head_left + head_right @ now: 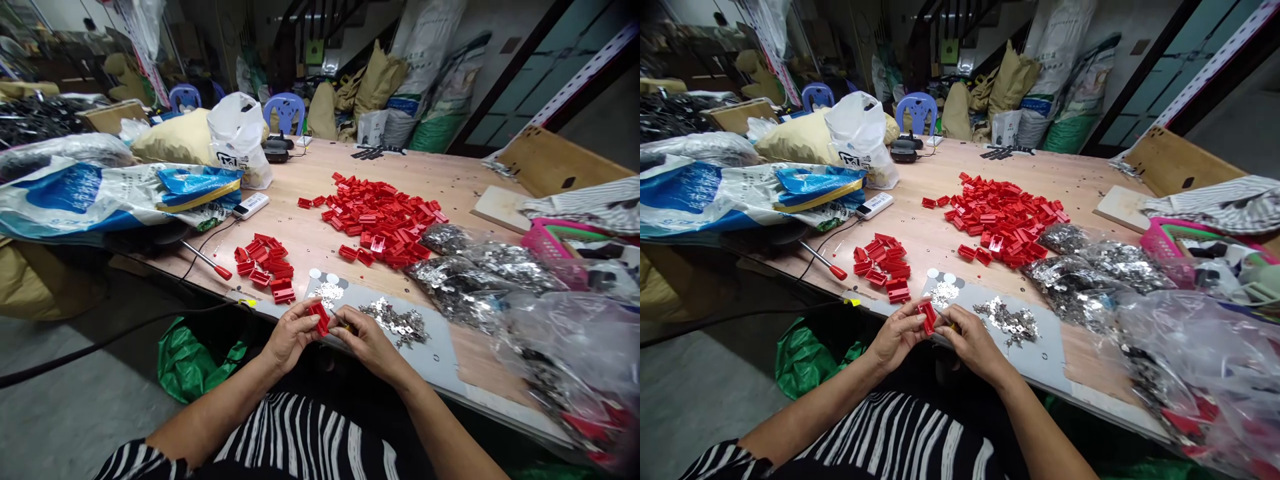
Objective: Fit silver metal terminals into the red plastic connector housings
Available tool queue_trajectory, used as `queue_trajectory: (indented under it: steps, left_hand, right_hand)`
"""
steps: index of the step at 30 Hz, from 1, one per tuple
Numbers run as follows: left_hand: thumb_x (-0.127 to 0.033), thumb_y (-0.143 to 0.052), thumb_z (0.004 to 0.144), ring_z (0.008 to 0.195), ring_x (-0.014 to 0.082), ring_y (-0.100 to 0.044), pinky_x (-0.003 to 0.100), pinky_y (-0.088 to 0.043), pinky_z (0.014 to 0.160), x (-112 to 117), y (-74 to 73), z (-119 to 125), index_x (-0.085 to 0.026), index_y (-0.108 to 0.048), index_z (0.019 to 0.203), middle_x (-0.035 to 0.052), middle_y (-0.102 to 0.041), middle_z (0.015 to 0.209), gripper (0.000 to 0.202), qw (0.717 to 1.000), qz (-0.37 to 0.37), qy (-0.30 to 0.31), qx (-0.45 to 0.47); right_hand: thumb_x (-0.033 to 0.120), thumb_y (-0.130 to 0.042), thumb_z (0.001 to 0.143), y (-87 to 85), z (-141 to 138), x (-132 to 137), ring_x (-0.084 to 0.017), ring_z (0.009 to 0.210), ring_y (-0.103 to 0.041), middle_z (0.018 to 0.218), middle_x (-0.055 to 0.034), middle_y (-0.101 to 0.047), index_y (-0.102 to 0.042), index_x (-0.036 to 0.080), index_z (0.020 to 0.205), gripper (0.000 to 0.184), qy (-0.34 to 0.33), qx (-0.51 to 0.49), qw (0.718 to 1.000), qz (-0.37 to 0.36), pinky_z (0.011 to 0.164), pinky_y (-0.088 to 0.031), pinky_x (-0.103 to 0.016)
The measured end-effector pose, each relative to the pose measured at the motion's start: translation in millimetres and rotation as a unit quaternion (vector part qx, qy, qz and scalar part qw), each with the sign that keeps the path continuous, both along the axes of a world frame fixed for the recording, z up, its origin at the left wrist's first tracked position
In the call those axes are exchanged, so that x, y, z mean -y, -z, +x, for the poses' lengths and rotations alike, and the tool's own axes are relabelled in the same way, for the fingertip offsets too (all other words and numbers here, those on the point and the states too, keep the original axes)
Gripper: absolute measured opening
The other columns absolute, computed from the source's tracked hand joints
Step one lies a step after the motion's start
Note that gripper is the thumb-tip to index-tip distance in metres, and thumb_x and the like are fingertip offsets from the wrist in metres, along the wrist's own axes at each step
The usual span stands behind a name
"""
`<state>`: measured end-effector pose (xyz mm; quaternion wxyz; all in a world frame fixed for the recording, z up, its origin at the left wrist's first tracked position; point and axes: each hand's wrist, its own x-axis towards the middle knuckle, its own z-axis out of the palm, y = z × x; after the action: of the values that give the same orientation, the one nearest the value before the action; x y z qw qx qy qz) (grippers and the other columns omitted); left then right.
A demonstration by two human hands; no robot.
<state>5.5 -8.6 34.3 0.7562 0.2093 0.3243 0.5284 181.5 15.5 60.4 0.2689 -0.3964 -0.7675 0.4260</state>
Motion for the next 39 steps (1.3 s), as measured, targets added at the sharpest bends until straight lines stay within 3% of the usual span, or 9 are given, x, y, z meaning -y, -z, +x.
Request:
queue_trajectory:
  steps: [6,12,17,21,24,26,28,34,39]
  left_hand:
    - [-0.016,-0.072,0.07,0.077,0.0144,-0.063,0.027,-0.047,0.072,-1.1,-2.1,2.5,-0.016,-0.066,0.11,0.0055,-0.068,0.09,0.041,1.0,0.018,0.0,-0.016]
    - [-0.016,-0.075,0.067,0.085,0.0171,-0.063,0.027,-0.049,0.074,-1.4,-2.5,2.7,-0.018,-0.064,0.112,0.0057,-0.068,0.093,0.046,0.998,0.034,-0.004,-0.045]
    - [-0.017,-0.076,0.067,0.085,0.0149,-0.063,0.027,-0.048,0.081,-1.3,9.3,-0.7,-0.02,-0.06,0.117,0.0028,-0.068,0.092,0.053,0.987,0.091,-0.008,-0.135]
    - [-0.02,-0.075,0.068,0.092,0.0189,-0.063,0.032,-0.047,0.087,-3.6,18.5,-4.5,-0.019,-0.062,0.111,0.0052,-0.067,0.1,0.045,0.94,0.18,-0.013,-0.289]
    - [-0.018,-0.074,0.068,0.099,0.0218,-0.061,0.034,-0.044,0.091,-6.6,20.8,-6.4,-0.02,-0.065,0.105,0.0062,-0.067,0.105,0.038,0.875,0.249,-0.022,-0.415]
    - [-0.017,-0.073,0.069,0.099,0.0226,-0.061,0.034,-0.044,0.092,-8.5,21.0,-6.9,-0.022,-0.066,0.105,0.0056,-0.068,0.105,0.037,0.847,0.27,-0.008,-0.458]
    - [-0.016,-0.071,0.07,0.097,0.0226,-0.062,0.034,-0.044,0.091,-10.2,20.9,-6.7,-0.025,-0.067,0.106,0.0048,-0.069,0.103,0.038,0.839,0.275,0.011,-0.468]
    - [-0.014,-0.071,0.069,0.099,0.0235,-0.062,0.034,-0.041,0.095,-13.6,22.5,-6.0,-0.028,-0.069,0.106,0.0039,-0.07,0.104,0.04,0.863,0.267,0.022,-0.428]
    - [-0.021,-0.069,0.074,0.102,0.0242,-0.062,0.036,-0.042,0.096,-15.6,25.4,-7.9,-0.029,-0.066,0.114,0.0054,-0.07,0.108,0.041,0.828,0.305,0.04,-0.469]
  right_hand:
    - [0.021,-0.054,0.089,-2.5,5.6,0.0,-0.015,0.078,-0.054,0.084,-0.0007,-0.06,-0.061,0.021,0.083,0.009,-0.031,0.022,0.999,0.001,0.072,-0.04,-0.025]
    - [0.037,-0.055,0.088,3.4,8.0,2.8,-0.014,0.067,-0.051,0.077,0.0015,-0.057,-0.058,0.022,0.101,0.019,0.021,-0.001,0.997,-0.071,0.062,-0.042,-0.025]
    - [0.035,-0.046,0.093,11.4,12.8,4.3,-0.017,0.081,-0.057,0.095,-0.0031,-0.062,-0.057,0.023,0.111,0.025,0.072,0.041,0.997,-0.003,0.076,-0.045,-0.03]
    - [0.032,-0.043,0.093,18.1,16.3,7.1,-0.021,0.1,-0.058,0.105,-0.0064,-0.063,-0.062,0.024,0.11,0.027,0.088,0.081,0.992,0.048,0.089,-0.044,-0.034]
    - [0.03,-0.047,0.091,20.3,16.8,11.8,-0.02,0.092,-0.062,0.1,-0.0051,-0.067,-0.06,0.024,0.112,0.026,0.104,0.11,0.987,0.044,0.083,-0.046,-0.033]
    - [0.029,-0.049,0.09,21.2,16.7,14.6,-0.02,0.085,-0.063,0.095,-0.0034,-0.068,-0.06,0.024,0.11,0.023,0.1,0.131,0.986,0.036,0.079,-0.047,-0.033]
    - [0.029,-0.05,0.09,22.9,16.6,16.0,-0.02,0.083,-0.064,0.092,-0.0029,-0.069,-0.061,0.024,0.105,0.02,0.09,0.146,0.985,0.037,0.077,-0.047,-0.033]
    - [0.023,-0.048,0.089,31.0,16.8,13.0,-0.019,0.088,-0.061,0.097,-0.0053,-0.067,-0.064,0.022,0.1,0.019,0.055,0.155,0.984,0.066,0.081,-0.047,-0.033]
    - [0.02,-0.048,0.09,33.2,17.1,11.4,-0.018,0.089,-0.061,0.097,-0.0044,-0.065,-0.063,0.022,0.1,0.019,0.046,0.167,0.982,0.079,0.081,-0.047,-0.032]
